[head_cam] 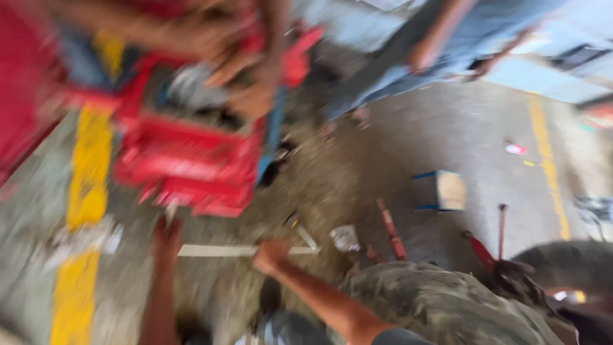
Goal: The person uses a long metal bar to turn a bolt on the front of a red engine block. Another person stands nearby and occasionally assists by holding a tool inside the engine. The camera is very shaky throughout the process.
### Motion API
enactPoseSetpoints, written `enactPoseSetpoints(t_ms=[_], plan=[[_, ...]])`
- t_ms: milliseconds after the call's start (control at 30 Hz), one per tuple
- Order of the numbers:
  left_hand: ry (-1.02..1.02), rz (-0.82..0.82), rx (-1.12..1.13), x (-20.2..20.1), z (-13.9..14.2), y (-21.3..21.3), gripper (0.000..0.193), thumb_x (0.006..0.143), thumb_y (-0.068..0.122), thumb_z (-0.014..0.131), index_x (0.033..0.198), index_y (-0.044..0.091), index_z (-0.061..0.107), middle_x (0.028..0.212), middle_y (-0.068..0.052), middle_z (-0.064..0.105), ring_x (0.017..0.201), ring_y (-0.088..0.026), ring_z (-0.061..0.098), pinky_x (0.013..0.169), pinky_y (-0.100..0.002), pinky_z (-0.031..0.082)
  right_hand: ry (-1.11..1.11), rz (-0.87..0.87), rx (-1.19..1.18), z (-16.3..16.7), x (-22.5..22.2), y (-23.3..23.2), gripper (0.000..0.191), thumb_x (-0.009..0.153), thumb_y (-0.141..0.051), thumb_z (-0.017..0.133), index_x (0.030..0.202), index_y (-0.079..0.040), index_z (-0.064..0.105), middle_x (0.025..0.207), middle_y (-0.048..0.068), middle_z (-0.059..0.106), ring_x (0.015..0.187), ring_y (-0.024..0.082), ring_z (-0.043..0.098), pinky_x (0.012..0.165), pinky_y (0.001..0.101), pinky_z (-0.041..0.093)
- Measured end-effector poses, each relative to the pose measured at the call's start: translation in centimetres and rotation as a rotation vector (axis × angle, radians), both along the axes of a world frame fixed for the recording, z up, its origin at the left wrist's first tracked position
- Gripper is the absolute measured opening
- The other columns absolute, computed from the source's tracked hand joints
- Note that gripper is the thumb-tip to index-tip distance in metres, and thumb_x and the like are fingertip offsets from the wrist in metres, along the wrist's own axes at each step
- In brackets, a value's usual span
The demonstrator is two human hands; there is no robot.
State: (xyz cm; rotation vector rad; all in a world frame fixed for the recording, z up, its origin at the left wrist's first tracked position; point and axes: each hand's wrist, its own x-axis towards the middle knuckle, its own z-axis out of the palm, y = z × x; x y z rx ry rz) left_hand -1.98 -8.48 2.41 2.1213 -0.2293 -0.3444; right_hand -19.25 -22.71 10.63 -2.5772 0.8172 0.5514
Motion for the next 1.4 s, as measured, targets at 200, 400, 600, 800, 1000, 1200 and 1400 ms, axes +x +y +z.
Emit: enactPoseSetpoints(t_ms=[200, 400, 600, 800, 1000, 1200, 1400], plan=[[-0.122, -0.064, 0.081, -0.3, 5.6, -3.4, 0.051, 0.105, 0.044, 0.055, 0.147, 0.016, 0.055, 0.129, -0.025, 0.067, 0.113, -0.052, 0.061, 0.087, -0.060, 0.051, 0.006, 0.227, -0.117, 1.2, -1.3, -1.4, 0.029, 0.075, -0.022, 0.070, 0.101, -0.011, 0.075, 0.089, 0.015, 0.076, 0.088, 0.034, 0.074, 0.083, 0.0535, 0.052], [-0.033, -0.086, 0.147, 0.6, 3.2, -4.0, 0.060, 0.101, 0.054, 0.051, 0.153, 0.024, 0.049, 0.130, -0.025, 0.065, 0.109, -0.055, 0.059, 0.084, -0.062, 0.049, -0.187, 0.204, -0.136, -1.6, -2.2, -2.1, 0.028, 0.071, -0.021, 0.074, 0.097, -0.009, 0.070, 0.075, 0.014, 0.072, 0.074, 0.034, 0.073, 0.073, 0.0484, 0.055], [0.053, -0.148, 0.170, 0.8, 2.3, -3.1, 0.062, 0.103, 0.058, 0.050, 0.155, 0.024, 0.047, 0.124, -0.032, 0.065, 0.112, -0.058, 0.058, 0.085, -0.065, 0.048, -0.247, 0.138, -0.127, -2.5, -2.5, -2.0, 0.025, 0.075, -0.022, 0.075, 0.098, -0.013, 0.071, 0.075, 0.014, 0.070, 0.073, 0.036, 0.071, 0.067, 0.0502, 0.055], [0.064, -0.161, 0.130, 1.2, 2.3, -3.0, 0.060, 0.100, 0.056, 0.049, 0.150, 0.022, 0.048, 0.116, -0.032, 0.068, 0.107, -0.059, 0.060, 0.083, -0.066, 0.048, -0.247, 0.160, -0.121, -2.6, -2.7, -1.8, 0.025, 0.071, -0.017, 0.071, 0.096, -0.014, 0.072, 0.071, 0.014, 0.070, 0.072, 0.037, 0.071, 0.074, 0.0508, 0.054], [0.042, -0.203, 0.109, 2.3, -2.0, -2.1, 0.054, 0.103, 0.049, 0.053, 0.140, 0.010, 0.050, 0.109, -0.033, 0.069, 0.100, -0.056, 0.064, 0.077, -0.063, 0.051, -0.289, 0.115, -0.206, -5.4, -1.7, -1.0, 0.028, 0.067, -0.018, 0.072, 0.095, -0.014, 0.074, 0.073, 0.014, 0.070, 0.073, 0.038, 0.070, 0.064, 0.0547, 0.053], [-0.027, -0.160, 0.016, 3.2, -4.9, -0.8, 0.052, 0.100, 0.039, 0.059, 0.140, 0.007, 0.049, 0.099, -0.023, 0.075, 0.087, -0.048, 0.069, 0.069, -0.057, 0.055, -0.266, 0.187, -0.203, -6.0, 0.1, 0.5, 0.017, 0.076, -0.015, 0.069, 0.092, -0.016, 0.071, 0.073, 0.013, 0.071, 0.071, 0.035, 0.071, 0.067, 0.0510, 0.055], [-0.006, -0.127, 0.123, 4.4, -5.9, 0.3, 0.038, 0.098, 0.036, 0.062, 0.124, 0.009, 0.052, 0.081, -0.028, 0.070, 0.079, -0.054, 0.067, 0.064, -0.064, 0.051, -0.507, 0.182, -0.356, -6.6, 2.5, 2.7, 0.017, 0.067, -0.015, 0.072, 0.084, -0.019, 0.068, 0.065, 0.008, 0.067, 0.066, 0.034, 0.069, 0.067, 0.0510, 0.053]])
